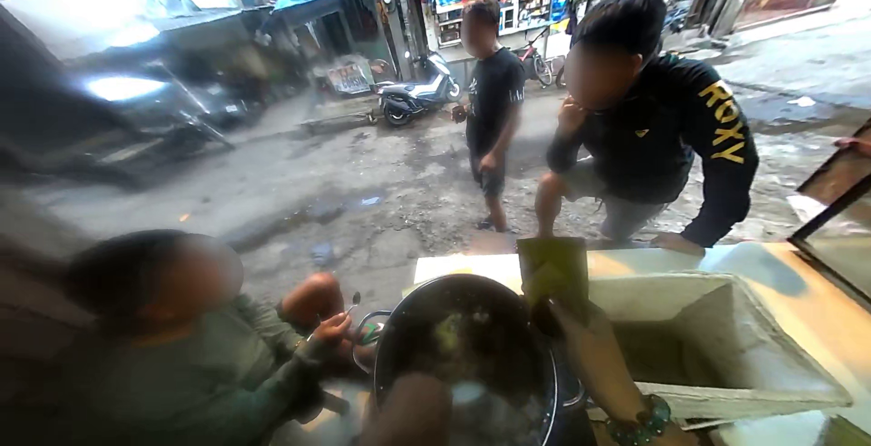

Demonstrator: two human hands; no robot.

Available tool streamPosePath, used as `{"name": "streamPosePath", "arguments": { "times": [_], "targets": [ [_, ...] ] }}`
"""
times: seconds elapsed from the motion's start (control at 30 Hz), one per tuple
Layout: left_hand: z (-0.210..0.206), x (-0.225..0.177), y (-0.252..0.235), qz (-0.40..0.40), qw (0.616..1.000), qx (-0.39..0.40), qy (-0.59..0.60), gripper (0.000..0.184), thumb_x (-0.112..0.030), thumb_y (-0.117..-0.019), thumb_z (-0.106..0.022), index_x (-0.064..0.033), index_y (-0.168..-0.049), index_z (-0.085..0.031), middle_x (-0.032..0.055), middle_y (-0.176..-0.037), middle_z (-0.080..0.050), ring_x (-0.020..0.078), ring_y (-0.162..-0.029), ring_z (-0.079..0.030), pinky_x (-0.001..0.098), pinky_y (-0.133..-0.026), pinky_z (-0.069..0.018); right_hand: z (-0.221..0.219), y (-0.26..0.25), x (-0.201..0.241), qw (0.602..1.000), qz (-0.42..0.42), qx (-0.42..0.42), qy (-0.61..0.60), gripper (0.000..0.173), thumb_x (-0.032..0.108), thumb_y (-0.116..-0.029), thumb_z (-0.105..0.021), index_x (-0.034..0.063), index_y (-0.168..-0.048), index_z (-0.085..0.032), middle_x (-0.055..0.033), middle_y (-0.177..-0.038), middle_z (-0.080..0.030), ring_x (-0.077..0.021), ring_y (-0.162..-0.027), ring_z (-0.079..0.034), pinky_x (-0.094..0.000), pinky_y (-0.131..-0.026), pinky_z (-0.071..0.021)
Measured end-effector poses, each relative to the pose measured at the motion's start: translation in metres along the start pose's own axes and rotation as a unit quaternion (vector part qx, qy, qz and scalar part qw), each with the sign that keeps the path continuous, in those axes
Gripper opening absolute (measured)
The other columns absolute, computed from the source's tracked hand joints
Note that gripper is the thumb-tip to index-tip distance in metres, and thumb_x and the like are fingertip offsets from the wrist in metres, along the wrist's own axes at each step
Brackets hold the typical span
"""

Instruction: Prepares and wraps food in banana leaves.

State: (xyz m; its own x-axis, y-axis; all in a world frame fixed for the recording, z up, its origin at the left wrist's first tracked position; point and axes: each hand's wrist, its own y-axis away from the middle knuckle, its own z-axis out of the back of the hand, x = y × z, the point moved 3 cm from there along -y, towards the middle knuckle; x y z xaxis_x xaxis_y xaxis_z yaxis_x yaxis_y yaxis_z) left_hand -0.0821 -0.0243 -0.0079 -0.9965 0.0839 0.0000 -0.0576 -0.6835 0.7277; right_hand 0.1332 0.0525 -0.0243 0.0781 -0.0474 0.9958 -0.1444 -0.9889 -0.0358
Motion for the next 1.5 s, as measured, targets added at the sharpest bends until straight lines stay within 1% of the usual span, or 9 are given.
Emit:
{"name": "streamPosePath", "arguments": {
  "times": [0.27,0.43,0.57,0.73,0.83,1.07,1.23,1.37,1.5],
  "targets": [
    [0.046,0.014,-0.054,0.113,0.990,-0.072,-0.046,0.023,0.000,-0.0977,-0.050,0.0059,-0.111,-0.068,0.0241,-0.118,-0.068,0.0419,-0.113,-0.065,0.0577,-0.089,-0.0536,-0.001,0.002,-0.007,0.993,0.072,0.050,0.080,0.023,0.016,-0.1002,-0.052,0.0047,-0.113,-0.067,0.0017,-0.092,-0.072,-0.0011,-0.088,-0.069,-0.0196,-0.080,-0.0566],
    [0.041,-0.027,-0.073,0.026,0.996,-0.066,-0.051,0.024,0.004,-0.0998,-0.046,0.0087,-0.113,-0.066,0.0265,-0.119,-0.067,0.0435,-0.113,-0.065,0.0578,-0.093,-0.0528,-0.001,0.009,-0.010,0.991,0.110,0.039,0.070,0.025,0.015,-0.1010,-0.050,0.0021,-0.114,-0.067,0.0017,-0.094,-0.074,0.0006,-0.090,-0.070,-0.0174,-0.081,-0.0574],
    [0.027,-0.084,-0.026,-0.078,0.994,-0.039,-0.059,0.031,0.000,-0.1059,-0.039,0.0120,-0.126,-0.060,0.0322,-0.125,-0.064,0.0483,-0.118,-0.062,0.0606,-0.099,-0.0483,0.000,0.011,-0.009,0.994,0.105,0.000,0.019,0.021,0.011,-0.1003,-0.050,0.0010,-0.110,-0.065,0.0023,-0.092,-0.074,-0.0009,-0.090,-0.071,-0.0182,-0.082,-0.0583],
    [0.050,-0.030,-0.031,0.061,0.992,-0.110,-0.003,0.026,-0.004,-0.1002,-0.051,0.0038,-0.119,-0.067,0.0250,-0.116,-0.068,0.0437,-0.112,-0.065,0.0583,-0.093,-0.0526,0.001,0.012,-0.010,0.991,0.127,0.008,0.033,0.021,0.013,-0.1012,-0.050,0.0031,-0.108,-0.067,0.0048,-0.087,-0.073,0.0024,-0.085,-0.070,-0.0162,-0.077,-0.0576],
    [0.051,-0.002,-0.054,0.152,0.986,-0.067,-0.025,0.024,-0.001,-0.0978,-0.051,0.0048,-0.114,-0.068,0.0224,-0.121,-0.068,0.0400,-0.115,-0.065,0.0556,-0.092,-0.0538,0.000,0.014,-0.010,0.993,0.117,0.000,0.012,0.019,0.012,-0.1009,-0.050,0.0033,-0.108,-0.065,0.0045,-0.088,-0.074,0.0013,-0.086,-0.071,-0.0168,-0.078,-0.0582],
    [0.018,-0.040,-0.041,0.067,0.996,-0.037,-0.035,0.024,0.000,-0.1003,-0.047,0.0071,-0.114,-0.066,0.0242,-0.119,-0.068,0.0411,-0.113,-0.066,0.0546,-0.092,-0.0541,0.000,0.015,-0.011,0.991,0.130,-0.021,-0.029,0.019,0.010,-0.1012,-0.049,0.0017,-0.109,-0.065,0.0025,-0.092,-0.075,-0.0021,-0.089,-0.072,-0.0193,-0.081,-0.0596],
    [0.021,-0.017,-0.035,0.031,0.991,-0.123,-0.040,0.024,-0.008,-0.1005,-0.050,0.0016,-0.113,-0.068,0.0223,-0.106,-0.071,0.0413,-0.104,-0.069,0.0573,-0.087,-0.0545,0.002,0.015,-0.012,0.991,0.132,-0.016,-0.007,0.019,0.013,-0.1019,-0.050,0.0036,-0.108,-0.065,0.0038,-0.089,-0.074,-0.0005,-0.086,-0.071,-0.0182,-0.078,-0.0591],
    [0.042,0.009,-0.057,0.134,0.987,-0.085,-0.026,0.024,-0.005,-0.0961,-0.055,0.0023,-0.115,-0.068,0.0222,-0.119,-0.069,0.0406,-0.115,-0.065,0.0573,-0.092,-0.0533,0.002,0.016,-0.013,0.992,0.127,-0.019,0.000,0.020,0.014,-0.1014,-0.049,0.0045,-0.107,-0.065,0.0040,-0.087,-0.074,-0.0004,-0.084,-0.071,-0.0181,-0.076,-0.0589],
    [0.028,-0.033,-0.077,0.065,0.996,-0.062,-0.011,0.027,0.000,-0.1002,-0.048,0.0086,-0.119,-0.065,0.0267,-0.126,-0.064,0.0440,-0.117,-0.063,0.0584,-0.094,-0.0531,0.002,0.017,-0.012,0.990,0.136,-0.015,0.017,0.019,0.015,-0.1013,-0.050,0.0045,-0.107,-0.066,0.0059,-0.086,-0.073,0.0027,-0.083,-0.070,-0.0156,-0.074,-0.0575]
  ]
}}
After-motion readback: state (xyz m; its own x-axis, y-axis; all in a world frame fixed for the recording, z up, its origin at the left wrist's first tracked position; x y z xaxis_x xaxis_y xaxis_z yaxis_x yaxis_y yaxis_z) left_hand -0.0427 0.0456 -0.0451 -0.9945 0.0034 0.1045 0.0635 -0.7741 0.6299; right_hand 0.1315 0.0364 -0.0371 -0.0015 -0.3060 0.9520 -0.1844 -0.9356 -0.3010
